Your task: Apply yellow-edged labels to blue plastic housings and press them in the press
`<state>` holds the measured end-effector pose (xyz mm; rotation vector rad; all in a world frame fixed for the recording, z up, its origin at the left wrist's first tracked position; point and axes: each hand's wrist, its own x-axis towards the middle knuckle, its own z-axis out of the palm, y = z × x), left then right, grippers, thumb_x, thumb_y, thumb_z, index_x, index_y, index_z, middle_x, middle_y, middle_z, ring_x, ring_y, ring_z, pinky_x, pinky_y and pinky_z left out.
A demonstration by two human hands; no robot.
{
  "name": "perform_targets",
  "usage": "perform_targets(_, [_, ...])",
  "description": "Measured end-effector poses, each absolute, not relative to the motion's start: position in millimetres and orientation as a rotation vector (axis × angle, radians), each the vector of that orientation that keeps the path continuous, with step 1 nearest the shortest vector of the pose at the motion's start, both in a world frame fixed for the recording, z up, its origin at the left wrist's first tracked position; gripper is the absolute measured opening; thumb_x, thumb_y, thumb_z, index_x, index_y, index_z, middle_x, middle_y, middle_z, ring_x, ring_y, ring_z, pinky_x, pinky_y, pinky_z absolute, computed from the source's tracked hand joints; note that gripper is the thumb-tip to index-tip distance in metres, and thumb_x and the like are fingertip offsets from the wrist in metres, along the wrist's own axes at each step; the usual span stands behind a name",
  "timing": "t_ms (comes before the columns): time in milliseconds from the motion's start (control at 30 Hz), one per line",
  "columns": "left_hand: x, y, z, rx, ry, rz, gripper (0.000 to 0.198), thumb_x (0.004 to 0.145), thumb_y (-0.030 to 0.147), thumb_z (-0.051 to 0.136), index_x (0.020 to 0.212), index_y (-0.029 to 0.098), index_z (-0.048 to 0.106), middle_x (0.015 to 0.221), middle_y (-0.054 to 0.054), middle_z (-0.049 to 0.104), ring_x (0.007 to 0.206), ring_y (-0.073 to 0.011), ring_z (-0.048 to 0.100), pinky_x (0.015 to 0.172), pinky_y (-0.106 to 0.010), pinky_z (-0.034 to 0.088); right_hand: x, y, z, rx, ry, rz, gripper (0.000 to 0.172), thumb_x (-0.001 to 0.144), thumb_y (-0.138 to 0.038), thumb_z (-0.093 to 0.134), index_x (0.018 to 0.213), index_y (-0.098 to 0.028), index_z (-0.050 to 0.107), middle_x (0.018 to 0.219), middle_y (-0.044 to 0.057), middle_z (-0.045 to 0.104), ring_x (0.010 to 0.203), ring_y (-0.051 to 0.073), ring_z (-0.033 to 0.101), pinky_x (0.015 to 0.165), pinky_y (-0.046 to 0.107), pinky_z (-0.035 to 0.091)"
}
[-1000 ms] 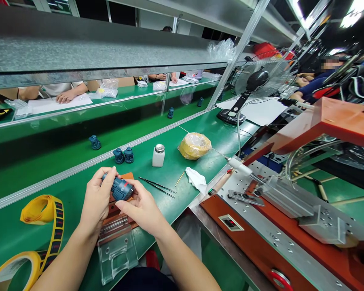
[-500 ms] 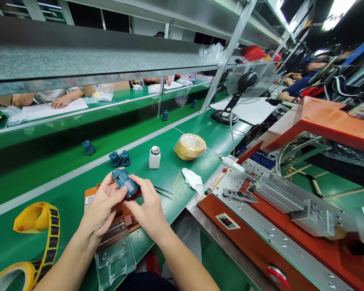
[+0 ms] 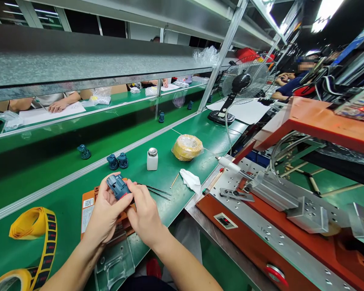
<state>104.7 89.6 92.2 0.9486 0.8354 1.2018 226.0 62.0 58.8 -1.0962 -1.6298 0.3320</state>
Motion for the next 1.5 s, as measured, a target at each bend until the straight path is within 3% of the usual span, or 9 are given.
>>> perform_targets(200, [103.9,95.0,91.1,0.877,0.810,1.170,0.073,0.074,0.038,0.087,0.136,0.028,0.051,0.125,-0.007,0.067,0.119,-0.0216,0.063,0.099,-0.029,0.052,225.0,66.6,55.4,-1.138,-1.392,0.666,0.052,0.084,-0.014,0.069,0.134,-0.022,0.057,0.132,0.011,0.064,0.121,0.026,0.064,0.095,0.039,0.060])
perform_targets(300, [99.3,99.6,96.2,0.799,0.755,1.096,0.063,0.083,0.052,0.076,0.136,0.024,0.056,0.129,-0.010,0.066,0.123,-0.0257,0.062,0.099,-0.033,0.053,227.5,67.3,59.6,-1.110,-1.249,0.862,0.060,0.076,-0.022,0.083,0.130,-0.022,0.059,0.138,0.011,0.062,0.120,0.025,0.065,0.091,0.036,0.062])
perform_targets(400, [97.5,101.2,98.3,0.770,0.742,1.079,0.060,0.087,0.052,0.073,0.139,0.025,0.057,0.128,-0.010,0.068,0.120,-0.0262,0.063,0.101,-0.035,0.053,228.9,66.5,62.1,-1.072,-1.218,0.887,0.063,0.074,-0.023,0.087,0.130,-0.023,0.059,0.141,0.010,0.061,0.123,0.025,0.064,0.093,0.034,0.061])
perform_targets(733, [97.2,97.1,102.3,0.783,0.738,1.030,0.075,0.081,0.044,0.081,0.146,0.024,0.050,0.129,-0.011,0.069,0.126,-0.0284,0.061,0.106,-0.038,0.049,230.3,64.8,56.9,-1.108,-1.257,0.761,0.061,0.074,-0.019,0.085,0.130,-0.025,0.061,0.133,0.007,0.065,0.113,0.022,0.067,0.088,0.031,0.062])
perform_targets(933, [102.2,91.0,104.1,0.775,0.727,1.038,0.096,0.070,0.025,0.090,0.151,0.024,0.040,0.128,-0.011,0.069,0.117,-0.0234,0.066,0.106,-0.037,0.047,234.0,61.0,57.4,-1.173,-1.527,0.275,0.062,0.083,-0.003,0.060,0.142,-0.022,0.052,0.122,0.010,0.064,0.113,0.022,0.064,0.096,0.037,0.058])
perform_targets(1033, [103.7,90.5,102.4,0.782,0.715,1.046,0.093,0.071,0.023,0.089,0.150,0.023,0.039,0.117,-0.009,0.072,0.109,-0.0194,0.067,0.101,-0.032,0.049,234.1,58.5,58.7,-1.162,-1.623,0.121,0.064,0.087,-0.002,0.055,0.147,-0.020,0.046,0.125,0.012,0.063,0.117,0.023,0.062,0.101,0.039,0.056])
perform_targets(1167, [103.3,92.2,102.2,0.771,0.678,1.012,0.084,0.074,0.022,0.088,0.147,0.023,0.045,0.119,-0.009,0.072,0.117,-0.0231,0.066,0.106,-0.036,0.047,234.0,57.0,58.2,-1.143,-1.651,0.042,0.064,0.088,-0.002,0.055,0.149,-0.020,0.044,0.127,0.014,0.062,0.120,0.024,0.061,0.101,0.039,0.056])
perform_targets(1367, [104.4,93.7,99.8,0.604,0.689,1.076,0.044,0.090,0.041,0.072,0.127,0.018,0.063,0.121,-0.012,0.073,0.125,-0.0258,0.063,0.110,-0.039,0.048,233.7,57.4,57.5,-1.132,-1.655,0.004,0.062,0.088,-0.002,0.057,0.146,-0.022,0.047,0.119,0.012,0.063,0.112,0.023,0.064,0.095,0.039,0.058])
perform_targets(1500, [105.1,90.2,102.1,0.587,0.721,1.077,0.051,0.084,0.035,0.081,0.129,0.021,0.063,0.123,-0.009,0.073,0.124,-0.0252,0.064,0.110,-0.038,0.048,234.3,59.5,57.9,-1.143,-1.584,0.085,0.063,0.084,-0.002,0.060,0.143,-0.022,0.050,0.119,0.010,0.063,0.109,0.023,0.065,0.092,0.036,0.059])
